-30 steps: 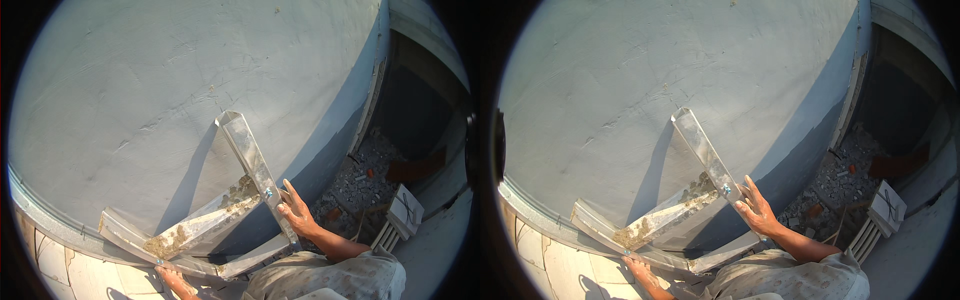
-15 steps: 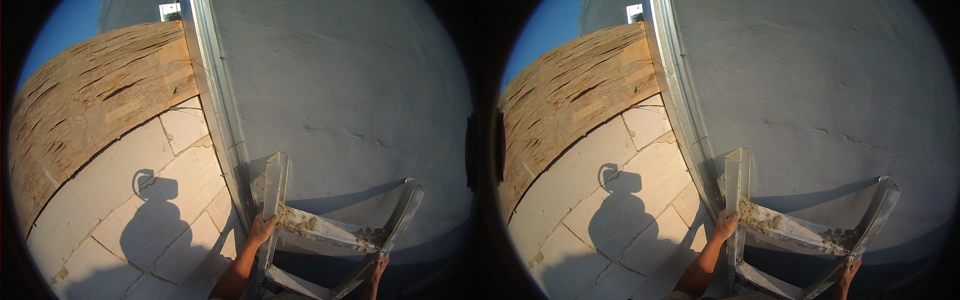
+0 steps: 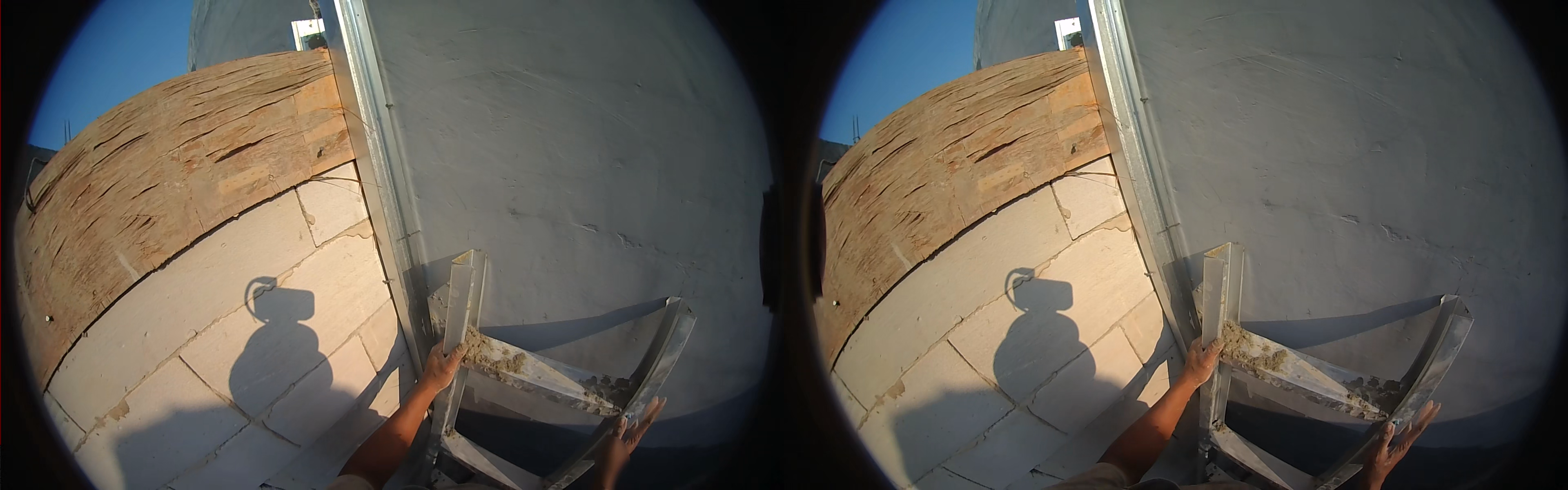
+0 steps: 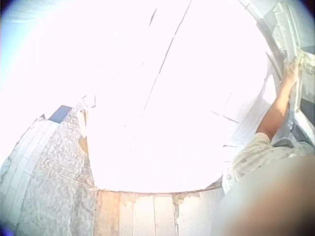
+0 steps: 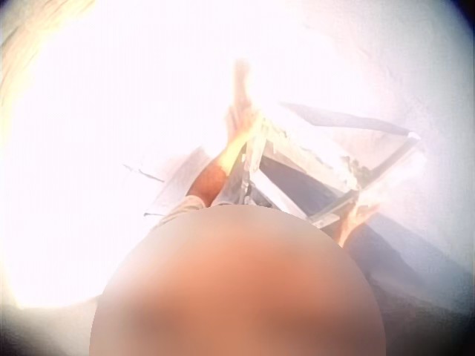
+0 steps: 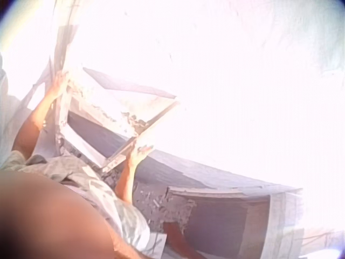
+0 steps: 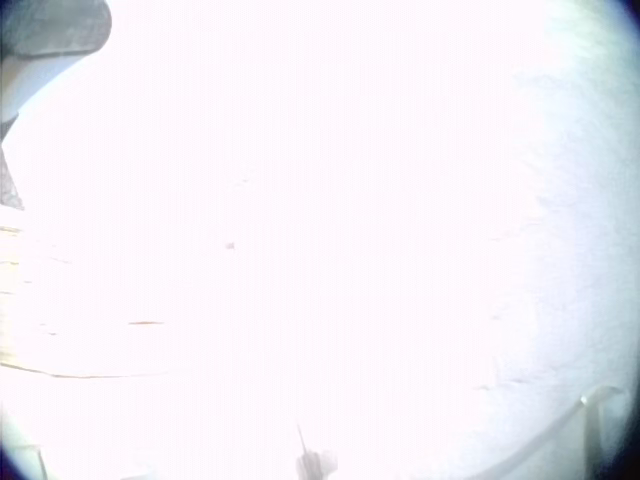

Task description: Pouring concrete into a wooden form using a trowel and bucket, then climbing down a ladder.

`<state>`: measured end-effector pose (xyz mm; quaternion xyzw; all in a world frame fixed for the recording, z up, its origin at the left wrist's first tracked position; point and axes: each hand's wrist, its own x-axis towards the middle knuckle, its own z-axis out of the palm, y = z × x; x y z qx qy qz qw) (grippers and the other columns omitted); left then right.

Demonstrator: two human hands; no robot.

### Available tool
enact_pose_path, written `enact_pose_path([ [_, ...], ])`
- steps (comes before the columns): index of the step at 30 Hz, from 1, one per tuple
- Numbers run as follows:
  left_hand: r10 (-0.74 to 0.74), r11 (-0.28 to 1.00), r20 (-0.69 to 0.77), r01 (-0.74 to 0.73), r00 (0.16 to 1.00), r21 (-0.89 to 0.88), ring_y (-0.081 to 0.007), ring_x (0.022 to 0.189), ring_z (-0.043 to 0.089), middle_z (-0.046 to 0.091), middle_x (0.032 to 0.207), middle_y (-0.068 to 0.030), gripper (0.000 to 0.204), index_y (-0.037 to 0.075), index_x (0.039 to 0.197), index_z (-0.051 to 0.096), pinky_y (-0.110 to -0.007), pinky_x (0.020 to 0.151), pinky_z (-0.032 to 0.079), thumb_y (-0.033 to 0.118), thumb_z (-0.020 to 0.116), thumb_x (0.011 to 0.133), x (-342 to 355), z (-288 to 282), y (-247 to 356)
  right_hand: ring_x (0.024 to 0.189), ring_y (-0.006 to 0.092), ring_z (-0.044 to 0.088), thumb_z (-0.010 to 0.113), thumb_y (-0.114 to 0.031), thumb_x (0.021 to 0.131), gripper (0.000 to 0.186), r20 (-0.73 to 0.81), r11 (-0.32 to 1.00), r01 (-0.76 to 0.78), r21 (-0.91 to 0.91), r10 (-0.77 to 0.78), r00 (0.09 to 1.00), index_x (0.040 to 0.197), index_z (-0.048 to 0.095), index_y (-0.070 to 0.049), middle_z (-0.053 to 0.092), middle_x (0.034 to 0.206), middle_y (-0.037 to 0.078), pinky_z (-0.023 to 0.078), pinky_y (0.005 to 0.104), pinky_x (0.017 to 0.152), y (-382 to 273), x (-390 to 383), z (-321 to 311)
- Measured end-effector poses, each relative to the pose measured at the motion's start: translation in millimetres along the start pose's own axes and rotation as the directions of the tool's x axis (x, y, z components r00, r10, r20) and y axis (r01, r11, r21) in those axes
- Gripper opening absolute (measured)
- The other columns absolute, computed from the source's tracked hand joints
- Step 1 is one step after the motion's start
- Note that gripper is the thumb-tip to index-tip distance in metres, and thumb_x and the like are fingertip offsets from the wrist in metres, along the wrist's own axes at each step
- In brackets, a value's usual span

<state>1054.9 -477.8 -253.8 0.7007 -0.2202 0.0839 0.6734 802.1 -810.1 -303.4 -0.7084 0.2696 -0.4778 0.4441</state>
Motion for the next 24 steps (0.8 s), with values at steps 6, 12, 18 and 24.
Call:
enact_pose_path([
  [6, -0.02, 0.997, -0.006, 0.021, 1.0, 0.071, -0.0264, 0.117, 0.054, 0.058, 0.122, -0.0186, 0.077, 0.0, 0.136, 0.047, -0.037, 0.099, 0.042, 0.059, 0.058, 0.088, 1.5, -4.4, 19.5, 0.139, 0.0337, 0.033, 0.045, -0.037, 0.102, 0.065, 0.275, 0.953, -0.188, 0.236, 0.12, 0.954, 0.154, 0.021, -0.008, 0.027, 0.153, 0.02, 0.029, 0.0475, 0.112, -54.7, 7.9, -30.2],
  [12, -0.255, 0.892, -0.113, 0.189, 0.96, -0.41, -0.032, 0.142, 0.029, 0.033, 0.15, -0.0258, 0.085, 0.001, 0.148, 0.033, -0.042, 0.115, 0.023, 0.061, 0.053, 0.09, -5.3, -9.9, 22.7, 0.144, 0.0316, 0.026, 0.05, -0.036, 0.099, 0.066, 0.169, 0.999, -0.022, 0.041, 0.015, 0.985, 0.152, 0.025, -0.007, 0.025, 0.156, 0.018, 0.024, 0.0492, 0.115, -84.7, -3.1, -23.2],
  [18, 0.148, 0.977, -0.218, -0.177, 0.965, -0.121, -0.0302, 0.142, 0.03, 0.034, 0.15, -0.0243, 0.072, -0.006, 0.145, 0.032, -0.042, 0.116, 0.023, 0.048, 0.043, 0.099, -10.0, -40.7, 130.9, 0.144, 0.0326, 0.025, 0.046, -0.045, 0.099, 0.068, 0.041, 0.984, 0.17, -0.061, -0.168, 0.985, 0.152, 0.027, -0.006, 0.025, 0.157, 0.015, 0.025, 0.0516, 0.114, -110.9, 10.0, -22.6],
  [24, 0.204, 0.974, -0.33, -0.226, 0.922, -0.031, -0.0306, 0.137, 0.038, 0.039, 0.146, -0.0248, 0.062, -0.005, 0.144, 0.035, -0.038, 0.114, 0.027, 0.039, 0.042, 0.102, 22.2, -43.7, 117.4, 0.143, 0.0319, 0.029, 0.047, -0.048, 0.098, 0.071, -0.049, 0.981, 0.177, -0.076, -0.181, 0.982, 0.152, 0.027, -0.006, 0.028, 0.156, 0.015, 0.027, 0.0495, 0.114, -100.5, 34.0, -22.9],
])
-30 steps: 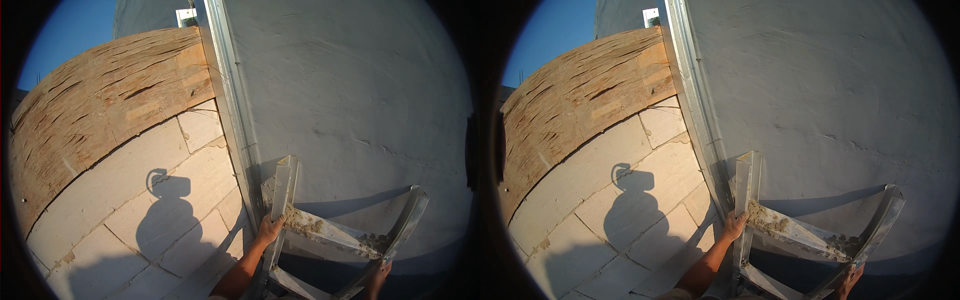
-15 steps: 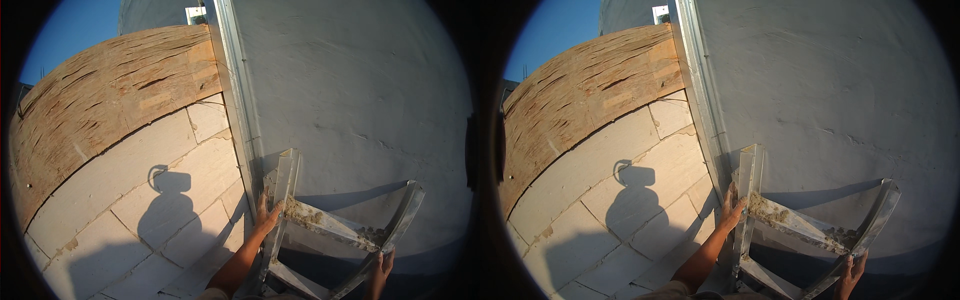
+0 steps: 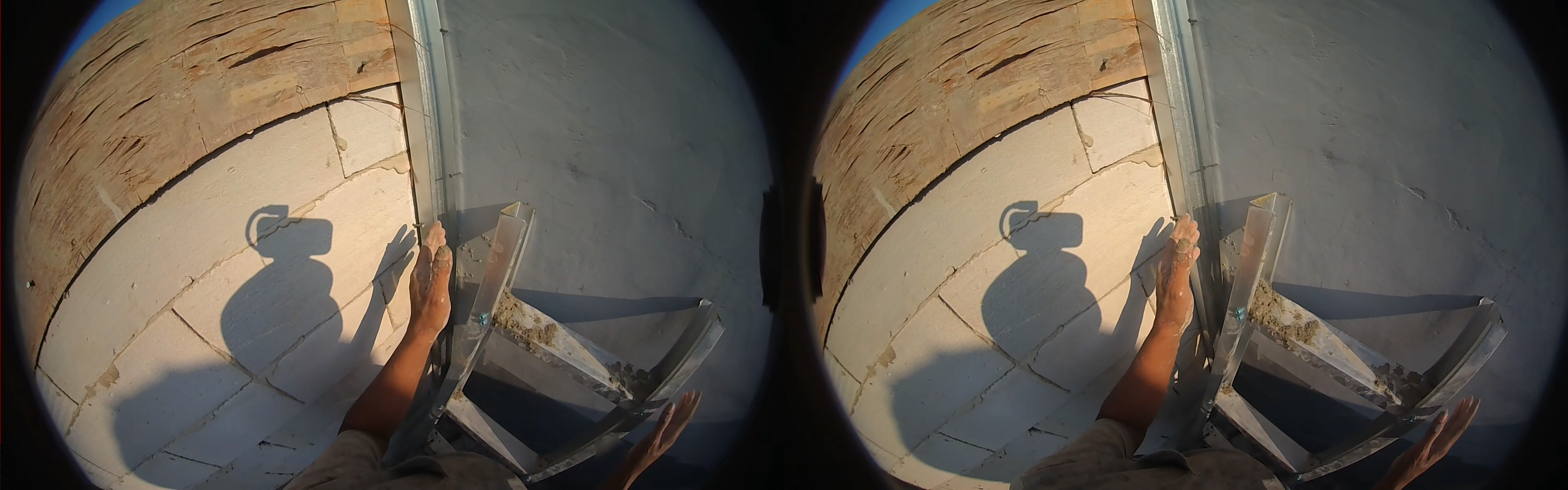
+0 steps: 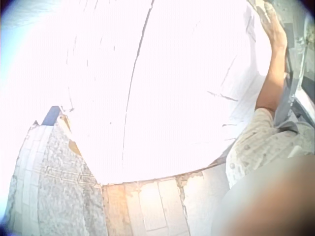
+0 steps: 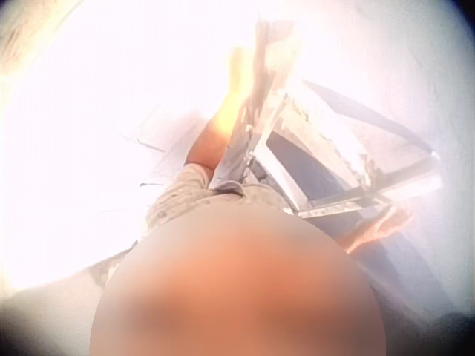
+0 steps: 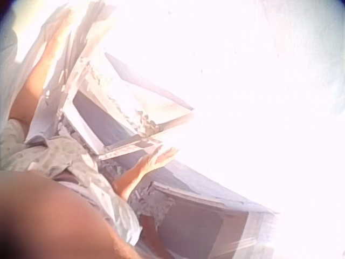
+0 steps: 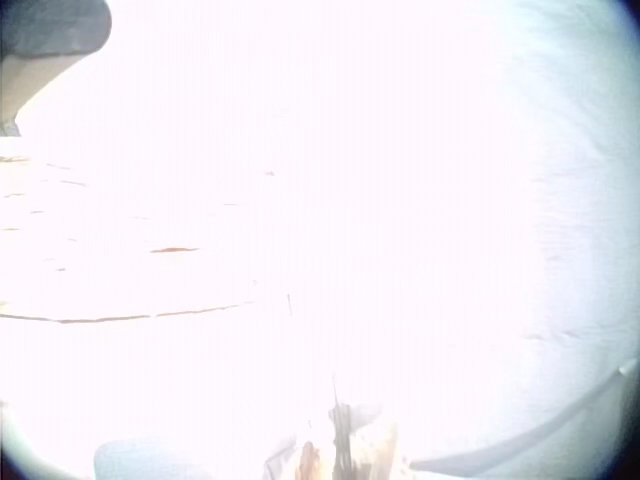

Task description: Pouring concrete into a wooden form using a trowel and bucket, then climbing down a ladder.

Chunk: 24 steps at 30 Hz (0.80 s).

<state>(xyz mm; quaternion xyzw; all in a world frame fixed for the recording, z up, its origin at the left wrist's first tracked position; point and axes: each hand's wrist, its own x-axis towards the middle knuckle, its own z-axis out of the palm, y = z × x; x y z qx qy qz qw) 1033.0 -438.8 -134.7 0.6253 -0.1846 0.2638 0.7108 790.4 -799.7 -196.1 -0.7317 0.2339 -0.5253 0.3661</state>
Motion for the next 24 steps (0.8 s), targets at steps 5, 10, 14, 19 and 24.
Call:
enact_pose_path([
  [5, -0.201, 0.98, 0.181, 0.197, 0.963, 0.041, -0.0299, 0.13, 0.047, 0.049, 0.137, -0.024, 0.069, -0.006, 0.141, 0.04, -0.037, 0.109, 0.034, 0.045, 0.054, 0.096, -10.2, 31.6, -53.0, 0.137, 0.0303, 0.036, 0.053, -0.043, 0.098, 0.07, 0.078, 0.927, -0.358, 0.117, 0.35, 0.933, 0.149, 0.03, -0.002, 0.034, 0.15, 0.02, 0.03, 0.0417, 0.112, 38.4, -20.8, 24.1],
  [10, -0.127, 0.99, 0.36, 0.094, 0.924, 0.107, -0.0222, 0.096, 0.066, 0.069, 0.103, -0.0162, 0.049, -0.005, 0.121, 0.056, -0.036, 0.085, 0.05, 0.031, 0.067, 0.09, -14.8, 40.1, -78.4, 0.128, 0.03, 0.043, 0.053, -0.042, 0.098, 0.071, 0.08, 0.962, -0.237, 0.138, 0.227, 0.971, 0.149, 0.029, 0.001, 0.041, 0.143, 0.022, 0.034, 0.0398, 0.106, 24.8, -19.6, 25.7],
  [14, -0.143, 0.986, 0.357, 0.104, 0.923, 0.128, -0.0193, 0.089, 0.067, 0.07, 0.099, -0.0149, 0.043, -0.005, 0.116, 0.058, -0.034, 0.081, 0.052, 0.026, 0.07, 0.088, -15.4, 42.8, -72.2, 0.124, 0.0271, 0.048, 0.05, -0.039, 0.1, 0.067, 0.115, 0.997, -0.066, 0.033, 0.062, 0.991, 0.15, 0.027, -0.001, 0.043, 0.142, 0.019, 0.036, 0.0378, 0.104, 4.0, -16.8, 18.3],
  [19, -0.172, 0.981, 0.36, 0.128, 0.917, 0.144, -0.018, 0.088, 0.067, 0.071, 0.098, -0.0128, 0.041, -0.004, 0.114, 0.06, -0.033, 0.08, 0.052, 0.023, 0.073, 0.085, -14.8, 42.5, -70.9, 0.13, 0.0295, 0.044, 0.047, -0.042, 0.1, 0.07, 0.144, 0.855, -0.334, 0.396, 0.302, 0.942, 0.153, 0.021, -0.005, 0.037, 0.148, 0.02, 0.033, 0.041, 0.108, 2.0, -6.7, 3.8],
  [24, -0.222, 0.975, 0.432, 0.209, 0.874, 0.078, -0.0165, 0.091, 0.066, 0.07, 0.1, -0.0108, 0.04, -0.003, 0.113, 0.061, -0.032, 0.082, 0.052, 0.02, 0.075, 0.084, -10.7, 43.6, -70.2, 0.135, 0.0323, 0.034, 0.062, -0.061, 0.084, 0.103, 0.291, 0.962, -0.193, 0.191, 0.132, 0.948, 0.154, 0.012, -0.006, 0.031, 0.149, 0.022, 0.025, 0.0434, 0.111, 6.5, -32.0, 7.3],
])
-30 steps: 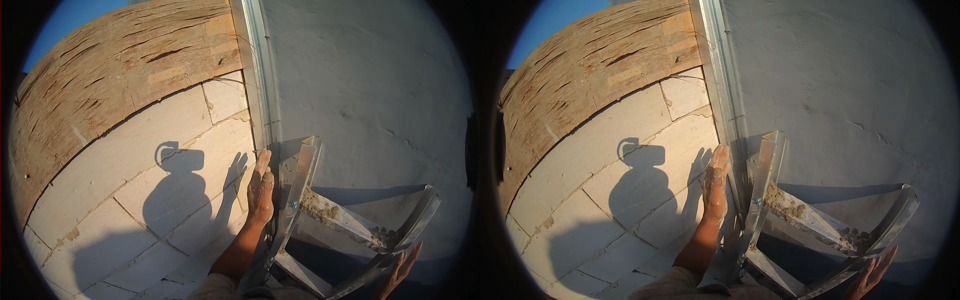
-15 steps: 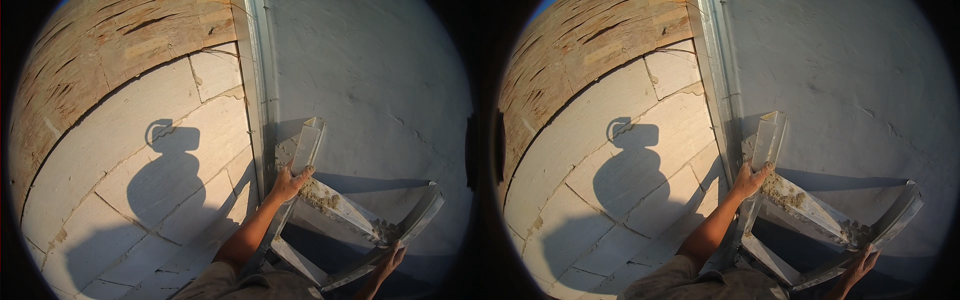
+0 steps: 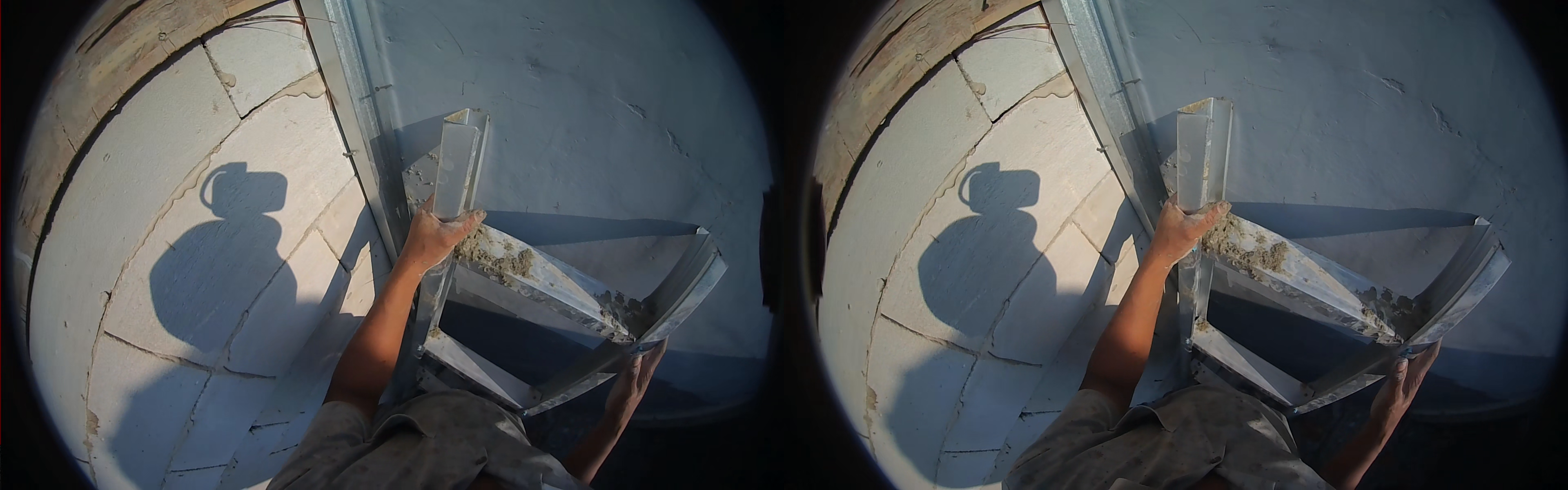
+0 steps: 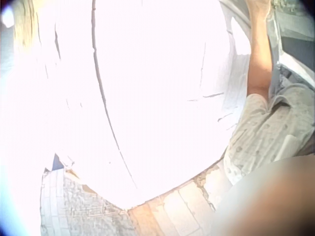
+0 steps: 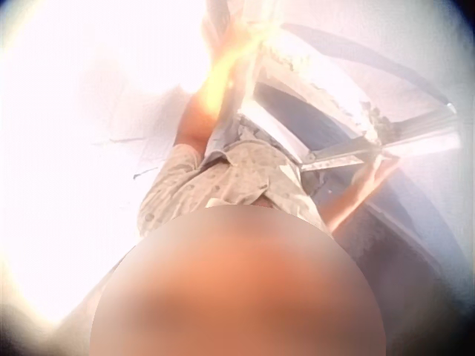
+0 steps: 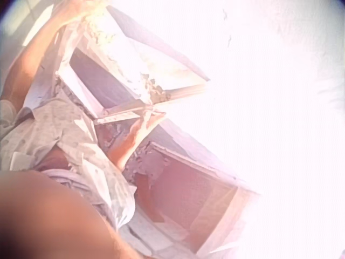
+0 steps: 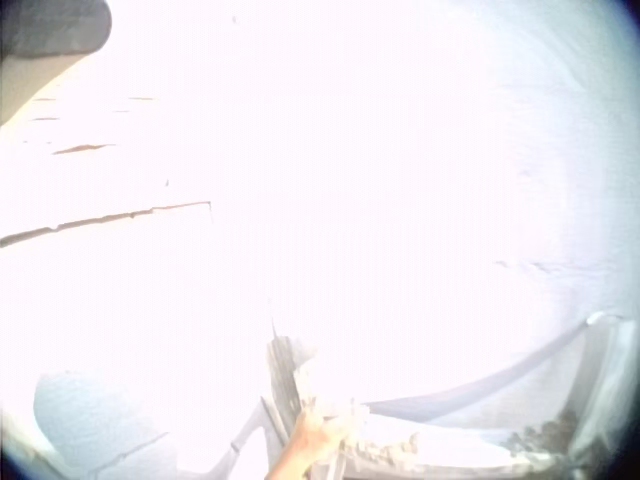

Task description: Pouring concrete into a wooden form using a trowel and bucket, then climbing down a ladder.

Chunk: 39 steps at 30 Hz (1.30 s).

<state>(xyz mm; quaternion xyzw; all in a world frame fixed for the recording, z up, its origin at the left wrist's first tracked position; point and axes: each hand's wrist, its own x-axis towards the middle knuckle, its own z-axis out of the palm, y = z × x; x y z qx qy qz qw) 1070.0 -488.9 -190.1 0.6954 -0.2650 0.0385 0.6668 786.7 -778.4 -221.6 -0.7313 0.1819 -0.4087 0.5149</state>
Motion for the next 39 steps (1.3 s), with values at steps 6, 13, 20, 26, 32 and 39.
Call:
enact_pose_path([
  [6, -0.069, 0.996, 0.005, 0.069, 0.998, -0.064, -0.0154, 0.091, 0.066, 0.07, 0.098, -0.0098, 0.038, -0.002, 0.112, 0.062, -0.03, 0.083, 0.052, 0.02, 0.074, 0.084, -0.8, -6.9, -5.2, 0.133, 0.0299, 0.038, 0.063, -0.053, 0.087, 0.098, -0.103, 0.976, -0.139, 0.165, 0.157, 0.982, 0.154, 0.012, -0.004, 0.037, 0.147, 0.022, 0.031, 0.0403, 0.107, -20.4, -4.2, 7.4],
  [13, -0.014, 0.997, -0.049, 0.017, 0.999, 0.071, -0.0154, 0.083, 0.063, 0.07, 0.093, -0.0091, 0.033, -0.001, 0.103, 0.068, -0.031, 0.074, 0.049, 0.026, 0.073, 0.085, 0.2, 0.7, -3.7, 0.141, 0.0341, 0.032, 0.064, -0.054, 0.087, 0.099, 0.046, 0.999, -0.041, 0.031, 0.039, 0.998, 0.154, 0.009, -0.005, 0.031, 0.151, 0.027, 0.024, 0.0508, 0.113, -19.7, 0.6, -14.5],
  [20, 0.002, 1.0, -0.066, -0.001, 0.998, 0.015, -0.0183, 0.089, 0.061, 0.068, 0.099, -0.0104, 0.046, -0.005, 0.106, 0.067, -0.033, 0.082, 0.047, 0.036, 0.072, 0.086, -1.7, -1.0, -11.4, 0.145, 0.0395, 0.019, 0.061, -0.077, 0.072, 0.119, -0.008, 0.991, 0.051, -0.124, -0.053, 0.999, 0.154, 0.014, -0.004, 0.023, 0.153, 0.028, 0.013, 0.0548, 0.116, -3.0, -11.7, 1.8],
  [26, -0.04, 0.999, -0.076, 0.041, 0.996, 0.02, -0.0186, 0.094, 0.059, 0.067, 0.102, -0.0112, 0.048, -0.006, 0.109, 0.066, -0.033, 0.088, 0.044, 0.035, 0.073, 0.086, 0.5, -3.4, -22.6, 0.143, 0.0407, 0.024, 0.066, -0.073, 0.072, 0.116, 0.004, 0.977, -0.141, 0.159, 0.142, 0.99, 0.152, 0.018, -0.004, 0.026, 0.152, 0.029, 0.015, 0.0569, 0.115, -23.2, -9.9, -2.2],
  [32, -0.076, 0.984, -0.107, 0.057, 0.991, -0.17, -0.0153, 0.096, 0.057, 0.064, 0.107, -0.0103, 0.047, -0.01, 0.11, 0.064, -0.028, 0.092, 0.041, 0.03, 0.074, 0.086, 0.5, -5.0, -26.6, 0.14, 0.0444, 0.028, 0.068, -0.064, 0.076, 0.105, -0.026, 0.977, -0.066, -0.202, 0.061, 0.998, 0.147, 0.03, 0.003, 0.036, 0.145, 0.031, 0.019, 0.0578, 0.113, -15.1, 11.6, -4.5],
  [39, -0.045, 0.999, -0.115, 0.043, 0.992, -0.019, -0.0137, 0.09, 0.057, 0.067, 0.098, -0.0063, 0.043, -0.008, 0.101, 0.07, -0.029, 0.086, 0.043, 0.033, 0.072, 0.087, -0.5, -1.4, -16.6, 0.134, 0.0409, 0.038, 0.067, -0.065, 0.077, 0.116, 0.209, 0.945, -0.195, 0.261, 0.142, 0.968, 0.154, 0.006, -0.004, 0.036, 0.143, 0.032, 0.023, 0.0543, 0.111, -11.0, 5.4, -16.9],
])
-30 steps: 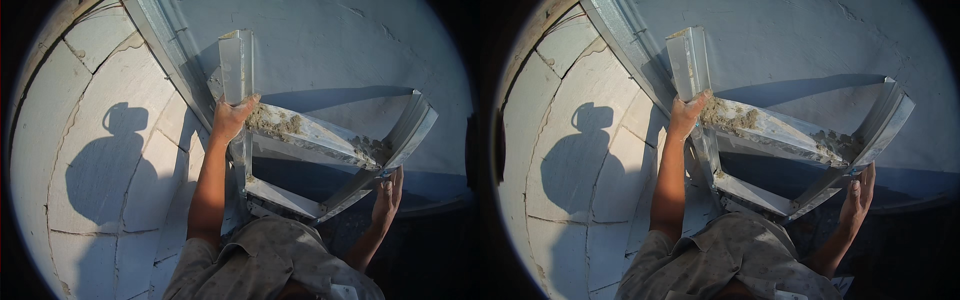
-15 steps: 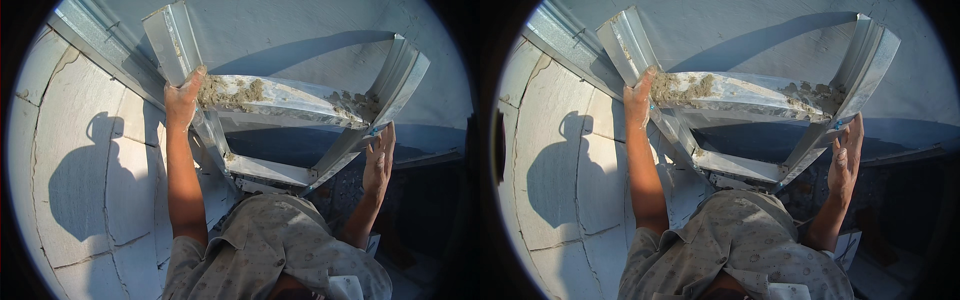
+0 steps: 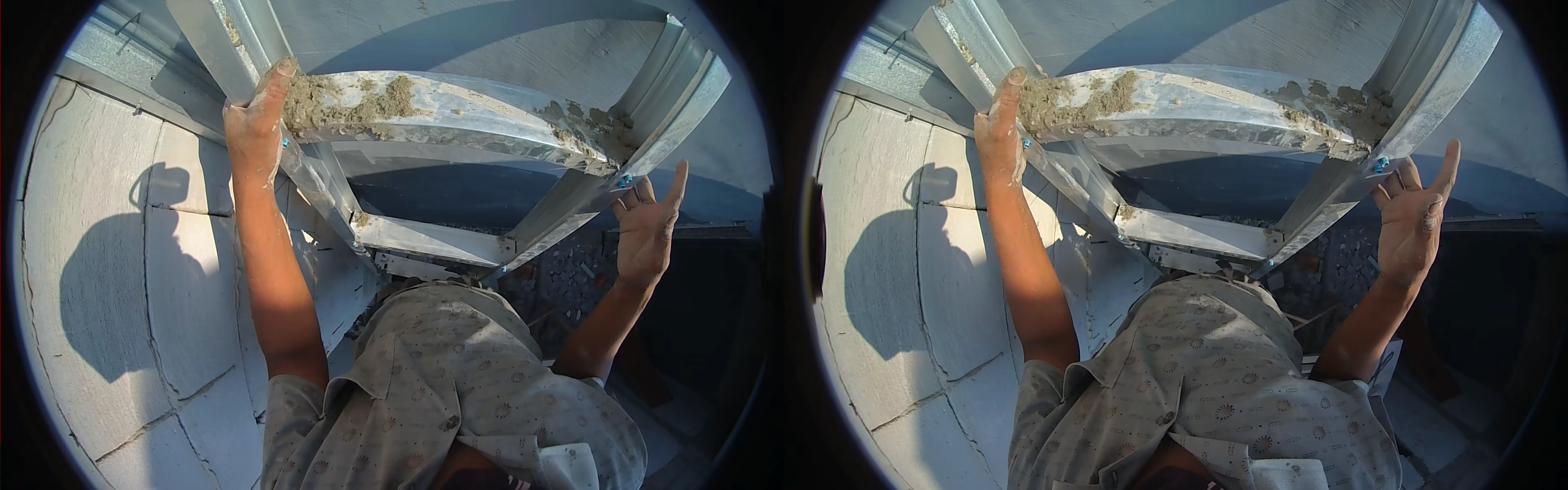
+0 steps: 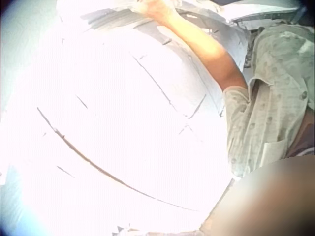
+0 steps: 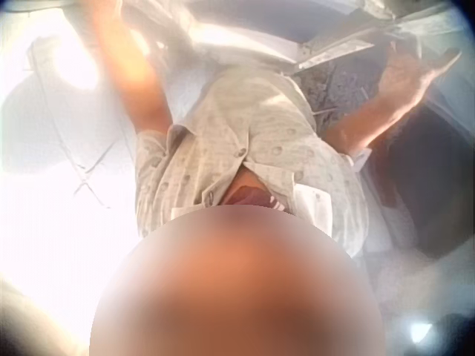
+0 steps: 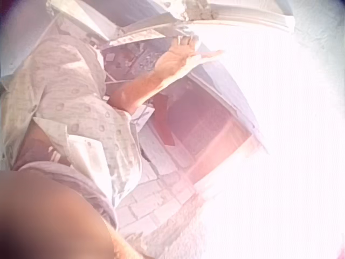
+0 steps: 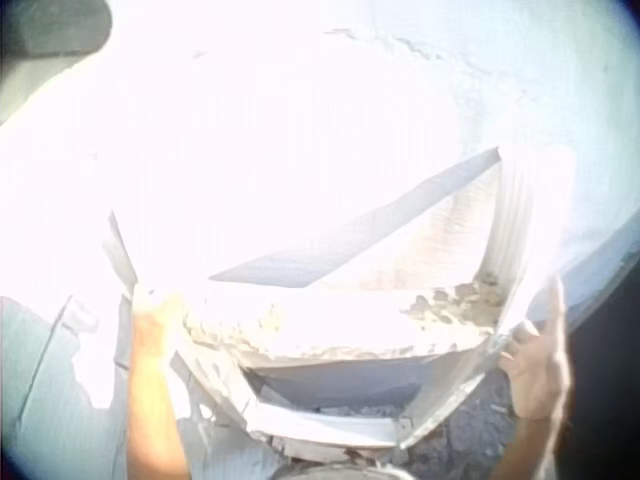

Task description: Pouring concrete into a wooden form using a trowel and bucket, then climbing down a ladder.

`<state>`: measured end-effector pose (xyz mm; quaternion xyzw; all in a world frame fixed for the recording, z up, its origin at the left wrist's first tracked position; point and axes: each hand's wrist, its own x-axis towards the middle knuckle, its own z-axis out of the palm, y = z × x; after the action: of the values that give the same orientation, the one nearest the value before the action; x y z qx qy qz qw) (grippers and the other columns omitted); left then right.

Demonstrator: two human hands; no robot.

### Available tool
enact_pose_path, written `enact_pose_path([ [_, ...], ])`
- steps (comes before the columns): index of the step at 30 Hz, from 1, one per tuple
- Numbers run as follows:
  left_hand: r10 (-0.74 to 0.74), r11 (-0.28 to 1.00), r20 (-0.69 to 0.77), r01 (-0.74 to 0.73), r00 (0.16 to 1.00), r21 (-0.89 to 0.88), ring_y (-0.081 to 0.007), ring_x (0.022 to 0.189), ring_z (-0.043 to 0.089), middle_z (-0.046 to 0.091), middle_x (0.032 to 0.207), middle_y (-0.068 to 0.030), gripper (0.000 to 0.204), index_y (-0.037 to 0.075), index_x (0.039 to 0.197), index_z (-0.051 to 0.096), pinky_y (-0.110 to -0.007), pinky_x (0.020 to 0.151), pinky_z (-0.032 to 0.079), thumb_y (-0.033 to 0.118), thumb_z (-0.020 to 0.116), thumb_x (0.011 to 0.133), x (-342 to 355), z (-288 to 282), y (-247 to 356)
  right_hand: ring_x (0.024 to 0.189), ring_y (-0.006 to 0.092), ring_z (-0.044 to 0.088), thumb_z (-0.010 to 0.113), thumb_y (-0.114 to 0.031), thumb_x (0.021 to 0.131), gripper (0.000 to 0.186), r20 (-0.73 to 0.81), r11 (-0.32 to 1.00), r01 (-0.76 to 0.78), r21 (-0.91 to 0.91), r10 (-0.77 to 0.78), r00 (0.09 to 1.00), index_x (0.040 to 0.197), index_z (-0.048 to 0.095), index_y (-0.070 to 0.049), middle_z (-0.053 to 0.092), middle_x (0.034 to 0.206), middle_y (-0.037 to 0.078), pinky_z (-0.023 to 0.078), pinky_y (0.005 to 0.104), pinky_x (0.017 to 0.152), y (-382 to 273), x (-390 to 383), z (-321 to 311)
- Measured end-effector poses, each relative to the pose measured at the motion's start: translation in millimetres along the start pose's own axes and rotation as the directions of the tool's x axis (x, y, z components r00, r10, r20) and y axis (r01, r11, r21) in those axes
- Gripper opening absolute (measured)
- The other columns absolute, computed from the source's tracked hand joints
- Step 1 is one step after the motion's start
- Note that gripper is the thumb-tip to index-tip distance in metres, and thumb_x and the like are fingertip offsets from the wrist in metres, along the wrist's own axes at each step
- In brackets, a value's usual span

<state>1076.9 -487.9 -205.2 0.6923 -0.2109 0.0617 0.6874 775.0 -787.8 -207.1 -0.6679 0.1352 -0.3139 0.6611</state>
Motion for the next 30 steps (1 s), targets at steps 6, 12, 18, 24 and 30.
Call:
enact_pose_path([
  [6, 0.093, 0.994, 0.001, -0.093, 0.996, 0.053, -0.0124, 0.079, 0.055, 0.065, 0.085, -0.0027, 0.045, -0.005, 0.097, 0.071, -0.03, 0.075, 0.044, 0.038, 0.073, 0.085, -3.3, 3.1, 3.8, 0.145, 0.0375, 0.019, 0.059, -0.059, 0.087, 0.099, -0.131, 0.95, 0.099, -0.296, -0.143, 0.981, 0.153, 0.013, -0.003, 0.019, 0.155, 0.024, 0.012, 0.0556, 0.116, 12.4, -25.5, 17.5],
  [12, 0.087, 0.992, 0.015, -0.088, 0.996, 0.093, -0.0124, 0.077, 0.055, 0.066, 0.083, -0.0033, 0.045, -0.003, 0.096, 0.071, -0.03, 0.073, 0.045, 0.041, 0.072, 0.085, -4.3, 0.1, 2.6, 0.139, 0.0377, 0.03, 0.061, -0.058, 0.086, 0.099, -0.161, 0.976, 0.046, -0.211, -0.081, 0.984, 0.152, 0.014, -0.001, 0.028, 0.149, 0.027, 0.023, 0.0516, 0.113, 3.1, -8.8, 5.2],
  [18, 0.016, 0.979, 0.04, -0.024, 0.999, 0.204, -0.0126, 0.073, 0.054, 0.064, 0.078, -0.0028, 0.046, -0.002, 0.093, 0.072, -0.032, 0.07, 0.044, 0.043, 0.071, 0.085, 0.5, -8.2, -3.0, 0.131, 0.0333, 0.041, 0.057, -0.055, 0.09, 0.096, -0.166, 0.999, 0.018, 0.031, -0.012, 0.986, 0.154, 0.009, -0.002, 0.039, 0.142, 0.027, 0.03, 0.0516, 0.108, 5.2, 3.5, -6.0],
  [24, 0.121, 0.971, 0.011, -0.12, 0.993, 0.206, -0.011, 0.066, 0.048, 0.057, 0.069, 0.0005, 0.046, 0.0, 0.083, 0.069, -0.031, 0.062, 0.04, 0.046, 0.07, 0.086, 0.8, -1.4, -2.6, 0.134, 0.0331, 0.038, 0.061, -0.06, 0.085, 0.103, -0.115, 0.924, 0.041, -0.38, -0.091, 0.989, 0.155, 0.007, -0.006, 0.034, 0.146, 0.025, 0.024, 0.0506, 0.111, 6.5, -14.8, 12.0],
  [30, 0.044, 0.982, 0.038, -0.05, 0.998, 0.184, -0.012, 0.069, 0.05, 0.061, 0.073, -0.0008, 0.044, -0.001, 0.089, 0.071, -0.03, 0.066, 0.043, 0.043, 0.071, 0.085, 0.4, -7.7, -4.7, 0.131, 0.0342, 0.042, 0.063, -0.053, 0.087, 0.101, -0.207, 0.983, 0.03, -0.18, -0.068, 0.976, 0.155, 0.005, -0.004, 0.038, 0.143, 0.029, 0.031, 0.0524, 0.108, 7.4, -25.7, 11.0],
])
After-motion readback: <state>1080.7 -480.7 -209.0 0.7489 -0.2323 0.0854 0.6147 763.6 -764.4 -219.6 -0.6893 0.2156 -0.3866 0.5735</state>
